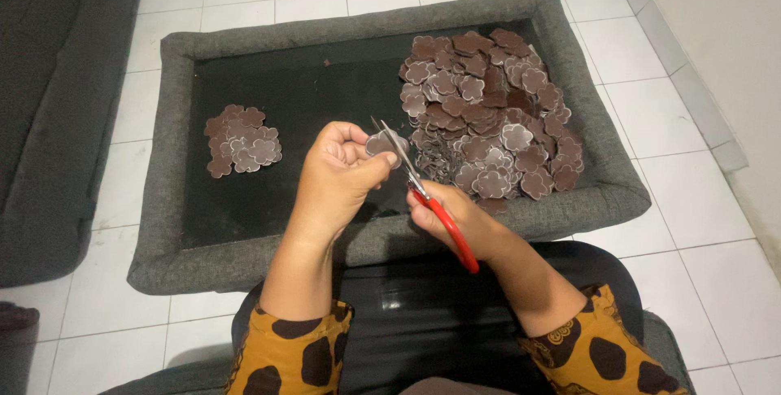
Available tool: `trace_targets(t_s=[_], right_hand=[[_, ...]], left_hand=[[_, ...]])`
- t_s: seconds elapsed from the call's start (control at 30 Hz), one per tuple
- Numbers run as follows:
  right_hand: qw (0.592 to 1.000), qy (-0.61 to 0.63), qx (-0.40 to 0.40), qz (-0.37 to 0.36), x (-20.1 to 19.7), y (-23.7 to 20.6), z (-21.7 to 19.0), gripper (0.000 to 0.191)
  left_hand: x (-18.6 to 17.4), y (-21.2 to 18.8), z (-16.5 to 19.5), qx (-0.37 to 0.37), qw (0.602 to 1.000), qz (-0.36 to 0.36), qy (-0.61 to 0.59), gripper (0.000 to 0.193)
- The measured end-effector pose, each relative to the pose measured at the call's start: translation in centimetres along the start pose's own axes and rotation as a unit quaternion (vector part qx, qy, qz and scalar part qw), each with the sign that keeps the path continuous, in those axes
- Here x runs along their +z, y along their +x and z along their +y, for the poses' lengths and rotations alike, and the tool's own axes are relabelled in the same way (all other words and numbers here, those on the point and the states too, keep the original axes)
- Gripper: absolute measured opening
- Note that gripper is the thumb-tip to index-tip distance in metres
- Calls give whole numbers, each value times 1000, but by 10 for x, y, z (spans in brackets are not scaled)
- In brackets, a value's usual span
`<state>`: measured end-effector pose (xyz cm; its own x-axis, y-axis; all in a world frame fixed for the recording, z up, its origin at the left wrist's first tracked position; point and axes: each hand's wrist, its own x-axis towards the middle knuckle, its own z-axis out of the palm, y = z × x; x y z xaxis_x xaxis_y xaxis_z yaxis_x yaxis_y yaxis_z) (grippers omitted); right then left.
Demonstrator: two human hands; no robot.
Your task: The person sits on the floor and uses red-handled scissors to trim the edges of small brown flower-shaped fabric pieces, working one piece at a time and placing finished pieces on a pile to the left while untrimmed pieces remain in a pile on the mat.
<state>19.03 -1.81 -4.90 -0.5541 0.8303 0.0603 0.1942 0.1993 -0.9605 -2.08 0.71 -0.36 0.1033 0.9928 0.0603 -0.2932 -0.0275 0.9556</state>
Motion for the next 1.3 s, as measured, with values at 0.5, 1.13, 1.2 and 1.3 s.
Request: trace_targets(t_s=[0.5, 1.13, 1.2, 1.3], right_hand=[[998, 48, -28, 7, 0, -1, 12, 32], [999, 14, -41, -2, -7, -7, 3, 53], [999, 7, -51, 13, -5, -5, 4, 55], [998, 2, -62, 19, -3, -4, 5, 56]], left_hand=[[6, 2, -12, -39, 999, -21, -17, 10], [9, -4, -8, -41, 996, -47, -58, 10], [10, -3, -8, -45, 997, -45, -36, 10], [12, -4, -8, -39, 997, -51, -52, 11]])
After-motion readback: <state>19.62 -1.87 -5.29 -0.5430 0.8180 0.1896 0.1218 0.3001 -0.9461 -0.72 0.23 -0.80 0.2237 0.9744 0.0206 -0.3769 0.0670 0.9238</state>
